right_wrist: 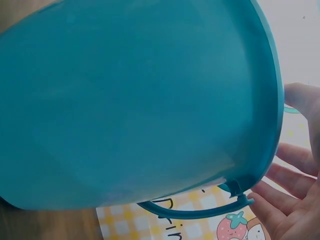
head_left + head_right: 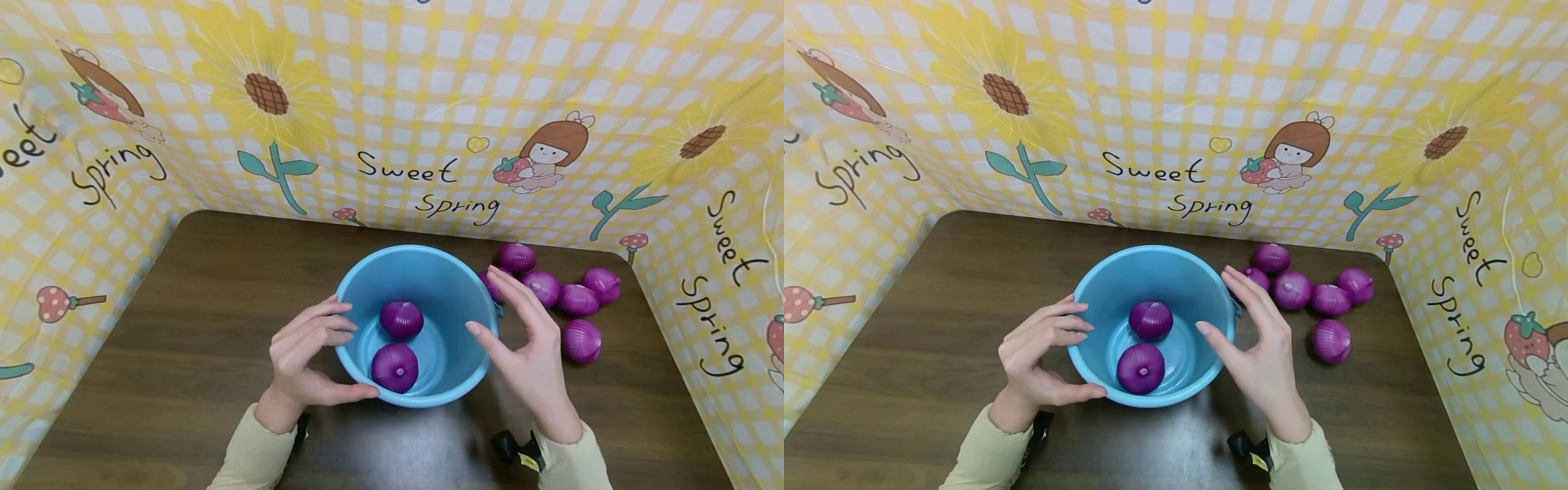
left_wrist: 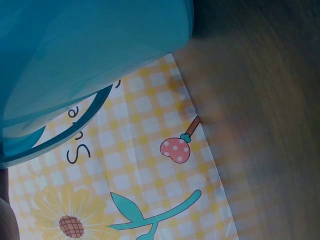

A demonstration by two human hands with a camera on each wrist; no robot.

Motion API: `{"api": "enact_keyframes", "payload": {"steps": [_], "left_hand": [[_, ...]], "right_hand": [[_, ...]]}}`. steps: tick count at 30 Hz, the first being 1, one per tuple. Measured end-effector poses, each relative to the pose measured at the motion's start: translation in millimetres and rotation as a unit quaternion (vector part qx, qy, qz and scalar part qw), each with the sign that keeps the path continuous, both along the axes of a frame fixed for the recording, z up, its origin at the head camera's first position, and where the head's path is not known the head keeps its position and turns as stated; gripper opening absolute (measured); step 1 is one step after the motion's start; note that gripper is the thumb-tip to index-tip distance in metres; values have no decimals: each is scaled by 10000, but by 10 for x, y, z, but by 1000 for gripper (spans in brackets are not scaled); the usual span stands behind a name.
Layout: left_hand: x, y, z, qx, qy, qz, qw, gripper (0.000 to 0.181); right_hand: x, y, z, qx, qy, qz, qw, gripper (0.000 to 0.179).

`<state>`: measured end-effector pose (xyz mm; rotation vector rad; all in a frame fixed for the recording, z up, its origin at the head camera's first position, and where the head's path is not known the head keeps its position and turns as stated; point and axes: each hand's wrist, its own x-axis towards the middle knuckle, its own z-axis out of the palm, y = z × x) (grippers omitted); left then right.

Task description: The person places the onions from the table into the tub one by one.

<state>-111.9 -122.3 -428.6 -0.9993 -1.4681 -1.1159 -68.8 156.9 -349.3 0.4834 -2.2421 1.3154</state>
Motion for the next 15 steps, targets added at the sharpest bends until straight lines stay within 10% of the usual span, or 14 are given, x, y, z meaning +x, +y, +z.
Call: {"api": "enact_keyframes", "payload": {"steps": [15], "left_hand": [[4,-8,-8,-43,-20,7,10000,66]], "right_hand": [[1,110,-69,-39,-496,-250,9984,68]]}}
